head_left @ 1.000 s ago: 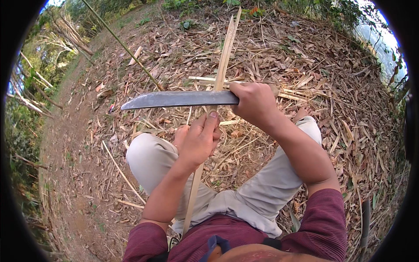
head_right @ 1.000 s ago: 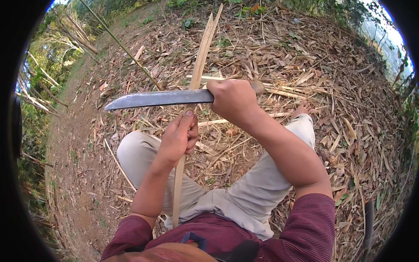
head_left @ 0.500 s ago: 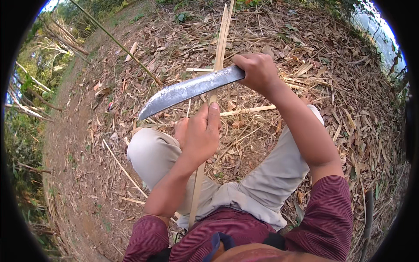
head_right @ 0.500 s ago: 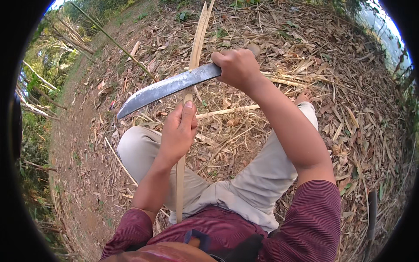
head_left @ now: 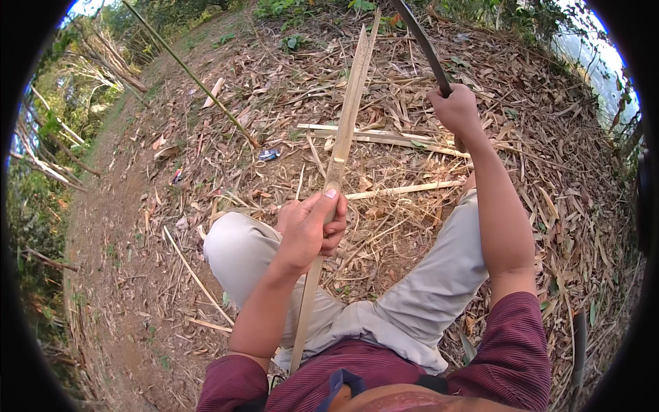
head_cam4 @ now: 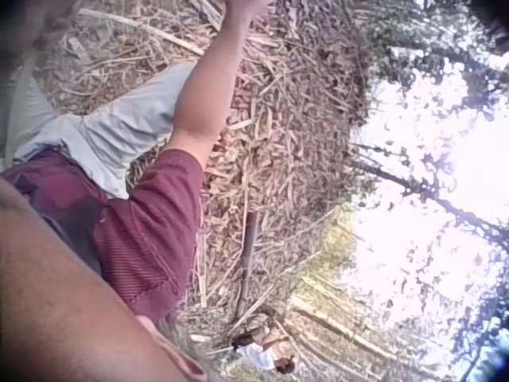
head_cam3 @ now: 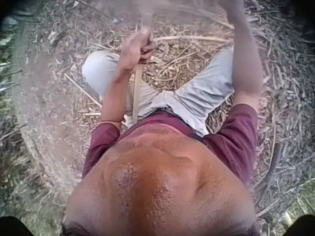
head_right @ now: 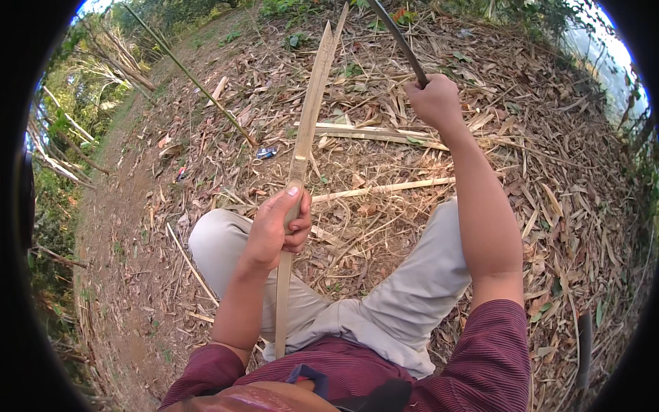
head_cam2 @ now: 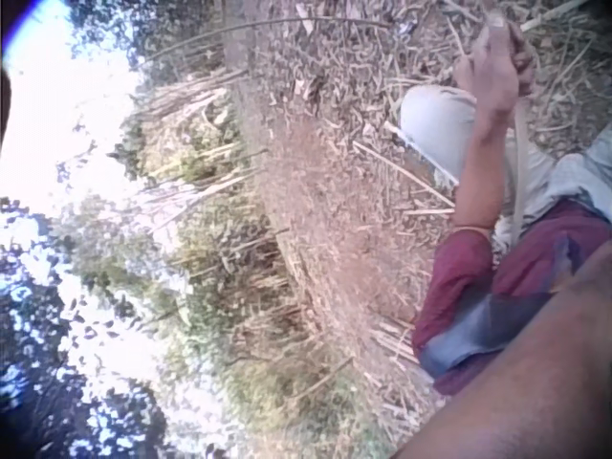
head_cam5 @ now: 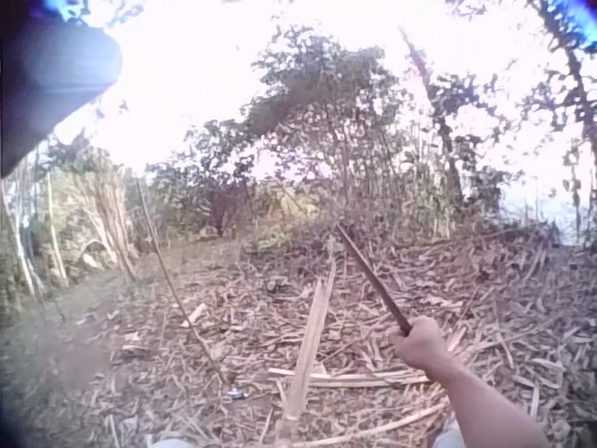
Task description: The person shaves a piece of bamboo by hand using a large knife while sitting on the ground.
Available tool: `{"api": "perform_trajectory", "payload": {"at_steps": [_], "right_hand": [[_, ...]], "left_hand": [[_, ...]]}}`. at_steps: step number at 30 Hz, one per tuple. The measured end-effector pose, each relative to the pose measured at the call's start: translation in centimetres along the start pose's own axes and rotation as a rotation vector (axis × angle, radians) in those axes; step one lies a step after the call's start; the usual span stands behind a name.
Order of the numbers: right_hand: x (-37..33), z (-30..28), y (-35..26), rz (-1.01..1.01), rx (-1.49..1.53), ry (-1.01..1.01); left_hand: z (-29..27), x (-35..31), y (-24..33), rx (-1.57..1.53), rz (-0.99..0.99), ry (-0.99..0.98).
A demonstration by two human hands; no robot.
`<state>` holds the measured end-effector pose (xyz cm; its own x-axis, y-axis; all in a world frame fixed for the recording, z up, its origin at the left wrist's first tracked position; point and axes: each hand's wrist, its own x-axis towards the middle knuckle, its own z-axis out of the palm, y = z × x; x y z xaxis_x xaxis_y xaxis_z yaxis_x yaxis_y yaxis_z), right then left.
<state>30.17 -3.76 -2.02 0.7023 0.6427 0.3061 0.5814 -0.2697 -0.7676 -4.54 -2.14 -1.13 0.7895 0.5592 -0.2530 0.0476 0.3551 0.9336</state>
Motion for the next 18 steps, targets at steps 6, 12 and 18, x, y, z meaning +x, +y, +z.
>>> {"api": "perform_trajectory", "payload": {"at_steps": [6,12,18], "right_hand": [[-4.5,1.9,-5.2,0.232,0.806,-0.348],[-7.4,0.4,-7.6,0.268,0.965,-0.456],[-6.9,0.7,-7.1,0.268,1.140,-0.479]], "left_hand": [[0.5,0.5,-0.5,-0.023,-0.020,-0.046],[1.4,0.8,-0.6,0.029,-0.036,-0.072],[2.5,1.9,-1.3,0.033,-0.026,-0.079]]}}
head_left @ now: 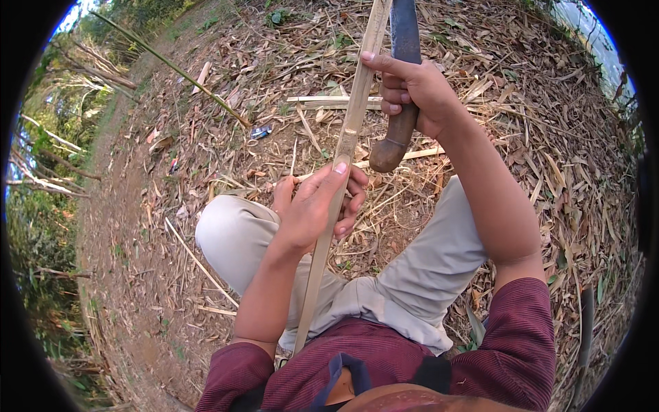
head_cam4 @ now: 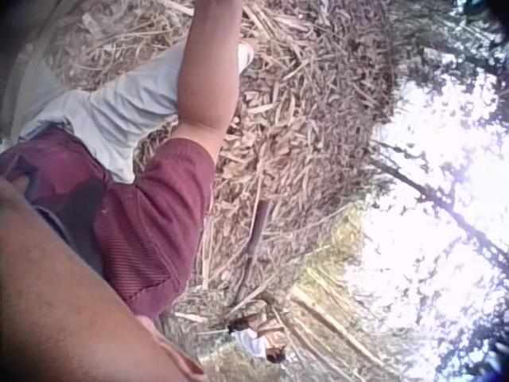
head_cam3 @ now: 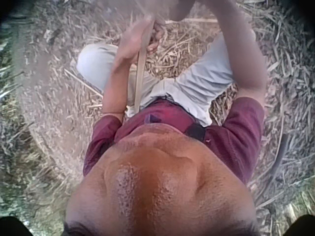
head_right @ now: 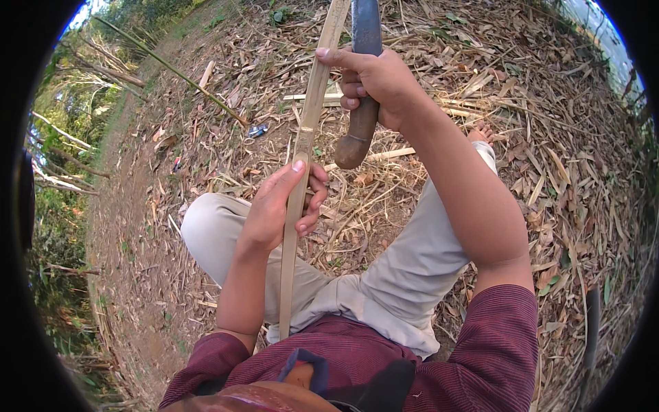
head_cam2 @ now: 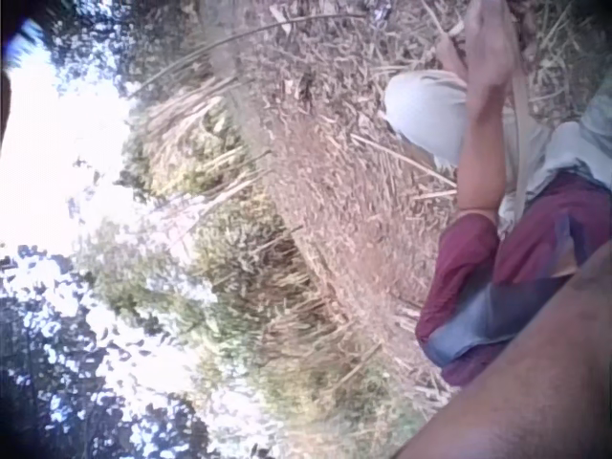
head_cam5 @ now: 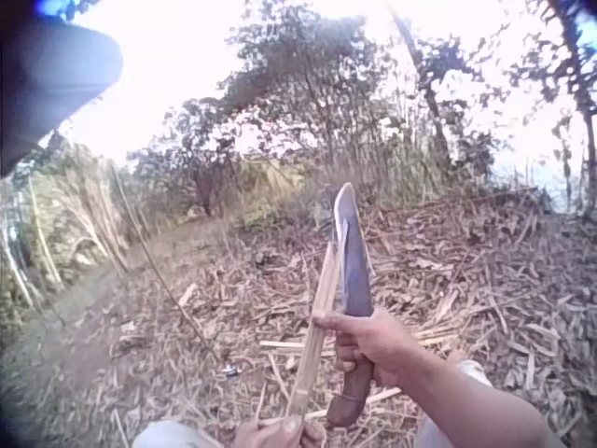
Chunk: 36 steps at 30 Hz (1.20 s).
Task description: The person shaves a piece of bamboo by hand using a large knife while sitting on the ground.
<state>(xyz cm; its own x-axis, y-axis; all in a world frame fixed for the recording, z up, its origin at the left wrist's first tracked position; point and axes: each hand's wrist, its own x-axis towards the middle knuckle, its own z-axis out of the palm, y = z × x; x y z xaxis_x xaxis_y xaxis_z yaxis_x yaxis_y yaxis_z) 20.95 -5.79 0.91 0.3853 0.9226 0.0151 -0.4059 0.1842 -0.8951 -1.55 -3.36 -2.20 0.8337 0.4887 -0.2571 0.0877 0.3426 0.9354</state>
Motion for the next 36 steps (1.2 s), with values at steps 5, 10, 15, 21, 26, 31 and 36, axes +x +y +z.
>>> {"api": "perform_trajectory", "payload": {"at_steps": [5,10,15,21,26,31,36], "right_hand": [[1.8,-2.1,-0.4,-0.075,0.128,0.084],[4.3,-6.6,-1.4,-0.172,0.115,0.192],[5.7,-8.8,-1.5,-0.205,0.040,0.321],[4.0,-6.1,-1.2,-0.273,-0.439,0.332],[2.3,-2.6,0.6,-0.485,-1.182,0.115],[-1.3,1.5,3.7,-0.680,-1.520,-0.096],[-3.0,2.0,5.9,-0.856,-1.610,-0.214]], "left_hand": [[-1.7,0.1,-1.9,0.129,0.029,0.030],[-1.6,-0.9,-3.1,0.132,-0.109,0.003],[-1.1,-1.7,-3.7,0.075,-0.264,-0.087],[-1.1,-1.0,-2.7,-0.102,-0.103,0.135],[-0.8,-0.1,-1.2,-0.239,0.052,0.219],[-0.3,0.2,-1.2,-0.225,0.108,0.254],[-0.5,0.0,-2.6,-0.100,0.188,0.314]]}}
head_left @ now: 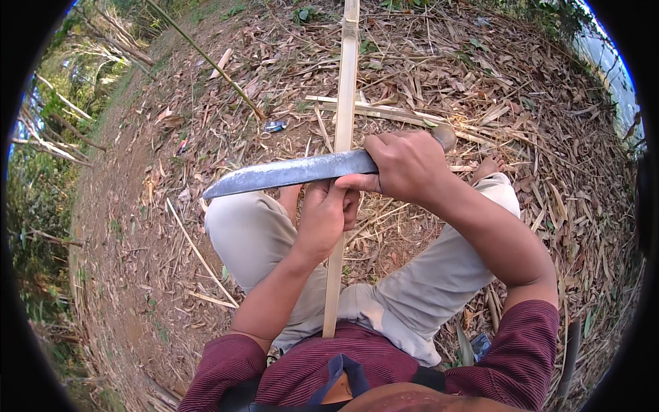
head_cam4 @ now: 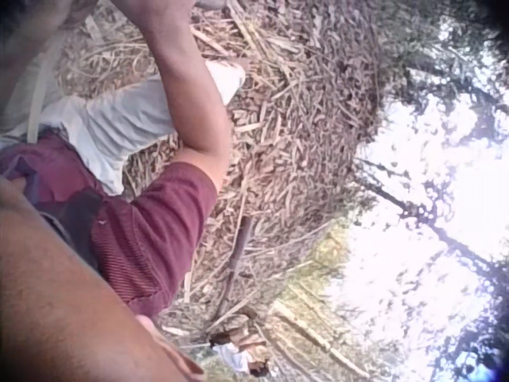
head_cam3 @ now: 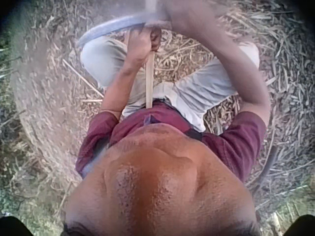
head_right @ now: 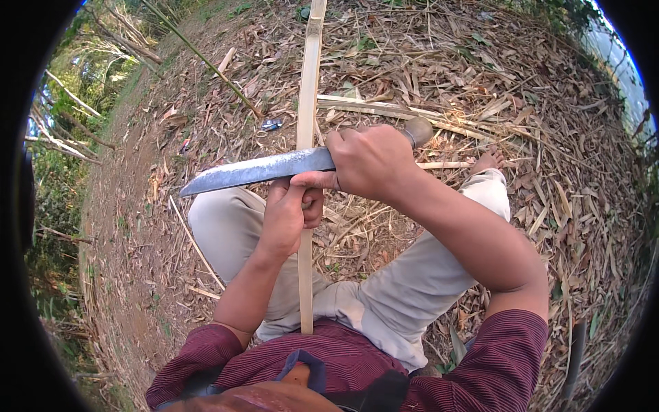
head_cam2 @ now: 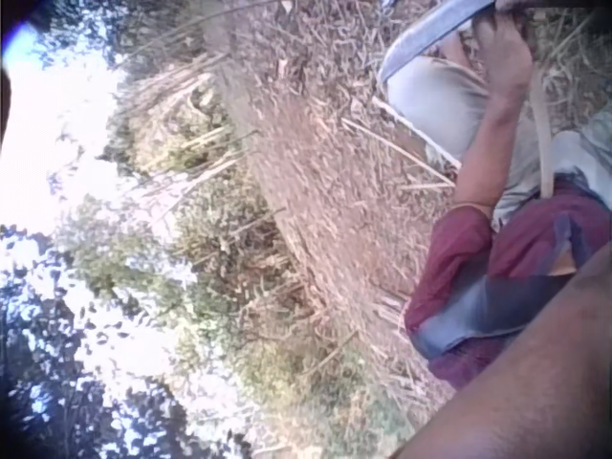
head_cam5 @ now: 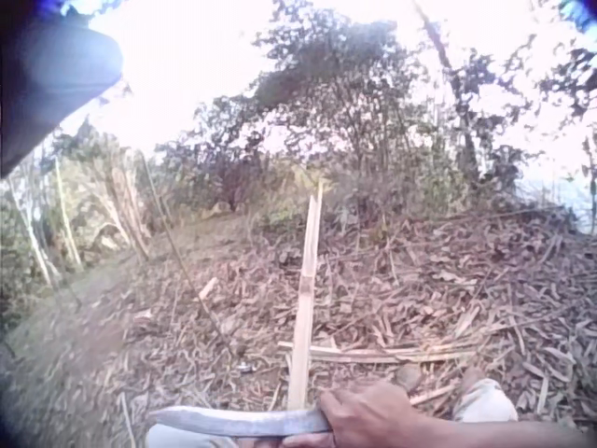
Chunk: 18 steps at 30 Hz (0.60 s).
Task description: The person shaves a piece of bamboo by hand using a large knife while sitting on the ground.
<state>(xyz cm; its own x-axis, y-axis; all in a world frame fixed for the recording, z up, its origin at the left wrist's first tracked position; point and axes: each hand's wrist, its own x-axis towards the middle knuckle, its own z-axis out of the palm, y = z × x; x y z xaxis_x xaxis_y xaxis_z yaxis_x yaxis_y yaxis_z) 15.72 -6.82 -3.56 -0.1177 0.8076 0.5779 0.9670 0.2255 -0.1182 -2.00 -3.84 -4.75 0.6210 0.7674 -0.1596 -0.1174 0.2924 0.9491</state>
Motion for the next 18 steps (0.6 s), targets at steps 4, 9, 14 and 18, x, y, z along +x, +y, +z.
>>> {"api": "perform_trajectory", "payload": {"at_steps": [4,9,14,18], "right_hand": [[-0.1,0.0,0.4,-0.100,-0.013,0.060],[0.7,0.9,1.7,-0.138,-0.021,0.150],[2.6,-0.9,6.0,0.163,-0.101,0.172],[3.4,-1.4,8.6,0.309,-0.092,0.118]], "left_hand": [[0.0,-0.7,-0.3,0.039,0.005,-0.022],[-0.2,-0.8,-0.5,0.084,0.075,-0.039],[0.1,-1.8,0.3,0.049,0.057,-0.054],[0.1,-1.1,-0.4,0.040,0.024,-0.062]]}}
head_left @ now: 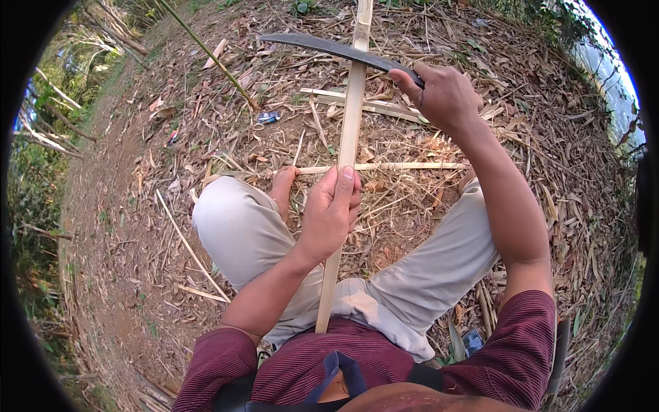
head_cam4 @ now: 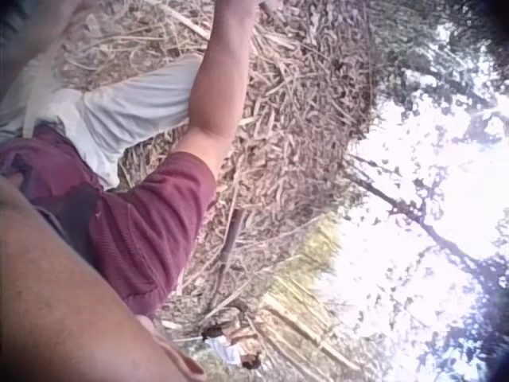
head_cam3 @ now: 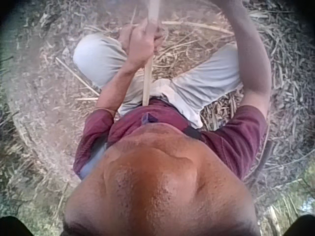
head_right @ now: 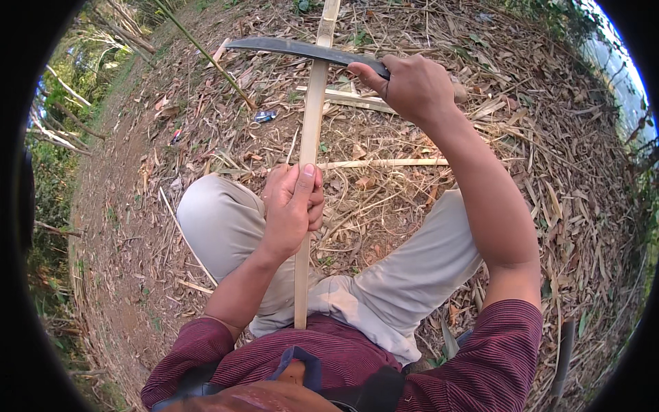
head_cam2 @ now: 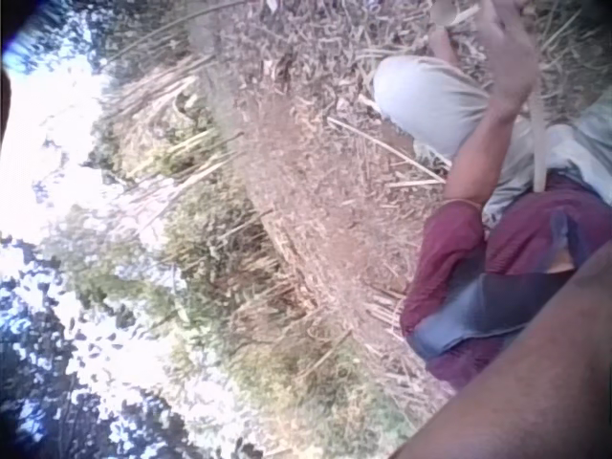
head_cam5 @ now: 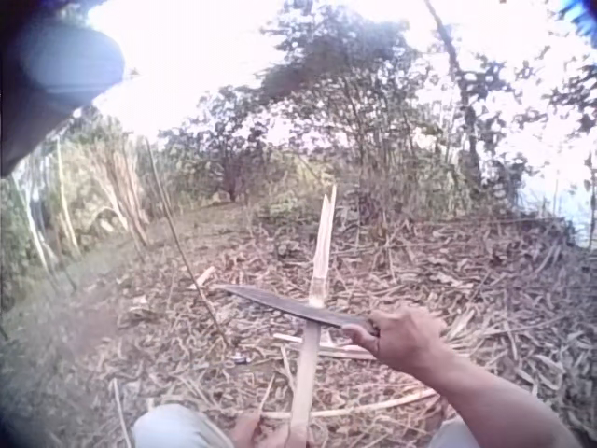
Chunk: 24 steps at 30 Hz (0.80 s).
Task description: The person shaves a piece of bamboo by hand using a large knife while sitting on the ground.
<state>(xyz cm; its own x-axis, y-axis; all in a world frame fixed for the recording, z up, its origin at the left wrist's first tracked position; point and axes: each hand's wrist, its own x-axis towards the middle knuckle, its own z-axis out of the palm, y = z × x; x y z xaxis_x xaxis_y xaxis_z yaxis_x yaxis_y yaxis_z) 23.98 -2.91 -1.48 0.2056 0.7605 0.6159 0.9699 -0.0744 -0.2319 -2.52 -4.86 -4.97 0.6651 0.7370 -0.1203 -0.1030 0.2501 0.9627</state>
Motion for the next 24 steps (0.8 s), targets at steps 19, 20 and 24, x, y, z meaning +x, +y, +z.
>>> {"api": "perform_trajectory", "payload": {"at_steps": [19,20,24], "right_hand": [[-6.4,2.3,-7.2,-0.418,0.057,-0.180],[-6.2,2.5,-7.1,-0.420,0.057,-0.181],[-5.4,3.3,-6.4,-0.473,0.038,-0.143]], "left_hand": [[-0.1,0.3,-2.1,0.227,0.107,0.301],[-0.1,0.4,-2.0,0.239,0.118,0.311],[-0.6,0.6,-2.4,0.222,0.152,0.305]]}}
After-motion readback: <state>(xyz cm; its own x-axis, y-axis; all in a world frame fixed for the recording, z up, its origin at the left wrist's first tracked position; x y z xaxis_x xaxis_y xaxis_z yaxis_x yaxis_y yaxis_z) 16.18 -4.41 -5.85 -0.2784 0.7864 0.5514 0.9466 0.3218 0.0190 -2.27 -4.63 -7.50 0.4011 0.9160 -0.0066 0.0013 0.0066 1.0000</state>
